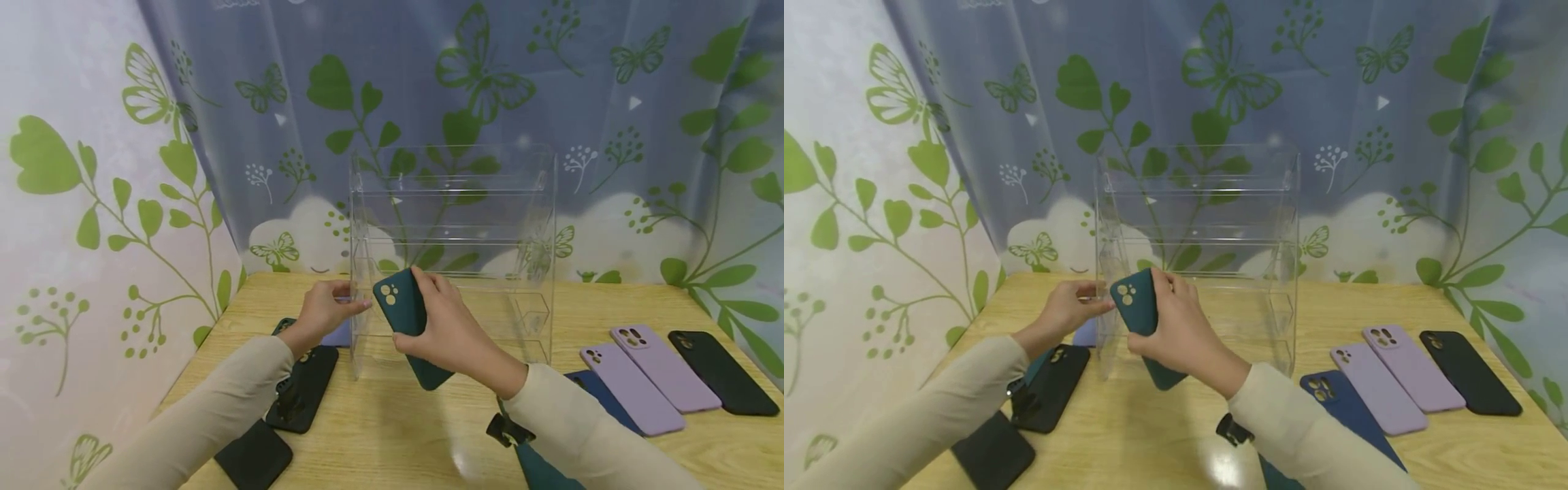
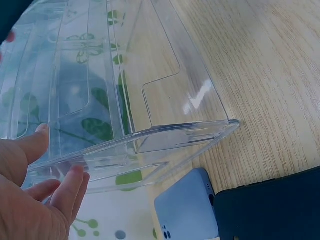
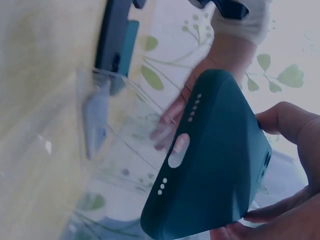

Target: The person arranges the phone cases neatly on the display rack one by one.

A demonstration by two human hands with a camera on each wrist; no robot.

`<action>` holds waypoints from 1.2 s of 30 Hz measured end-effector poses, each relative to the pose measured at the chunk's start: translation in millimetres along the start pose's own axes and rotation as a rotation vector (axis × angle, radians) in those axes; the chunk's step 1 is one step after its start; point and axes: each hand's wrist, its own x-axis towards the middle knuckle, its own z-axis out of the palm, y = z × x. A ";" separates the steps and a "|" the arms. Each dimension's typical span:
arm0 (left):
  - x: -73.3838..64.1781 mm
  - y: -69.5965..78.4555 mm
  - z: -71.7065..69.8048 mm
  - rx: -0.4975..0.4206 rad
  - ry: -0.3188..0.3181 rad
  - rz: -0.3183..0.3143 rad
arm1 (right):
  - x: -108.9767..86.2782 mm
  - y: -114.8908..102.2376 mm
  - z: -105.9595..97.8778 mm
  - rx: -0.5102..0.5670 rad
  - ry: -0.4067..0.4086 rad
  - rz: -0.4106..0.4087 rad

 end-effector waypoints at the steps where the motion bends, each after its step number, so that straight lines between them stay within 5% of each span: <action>1: 0.0 0.2 0.0 -0.001 0.000 0.001 | 3.1 -1.1 -3.7 -0.001 0.017 0.000; 11: 1.3 0.6 -0.4 -0.051 -0.024 -0.022 | 35.5 -12.4 -34.7 -0.008 0.195 -0.009; 25: 1.0 0.0 1.4 -0.062 -0.017 -0.006 | 82.2 -21.4 -68.3 0.043 0.554 -0.064; 36: 1.1 -0.3 0.3 -0.030 -0.025 -0.017 | 111.0 -28.6 -90.1 0.010 0.677 -0.020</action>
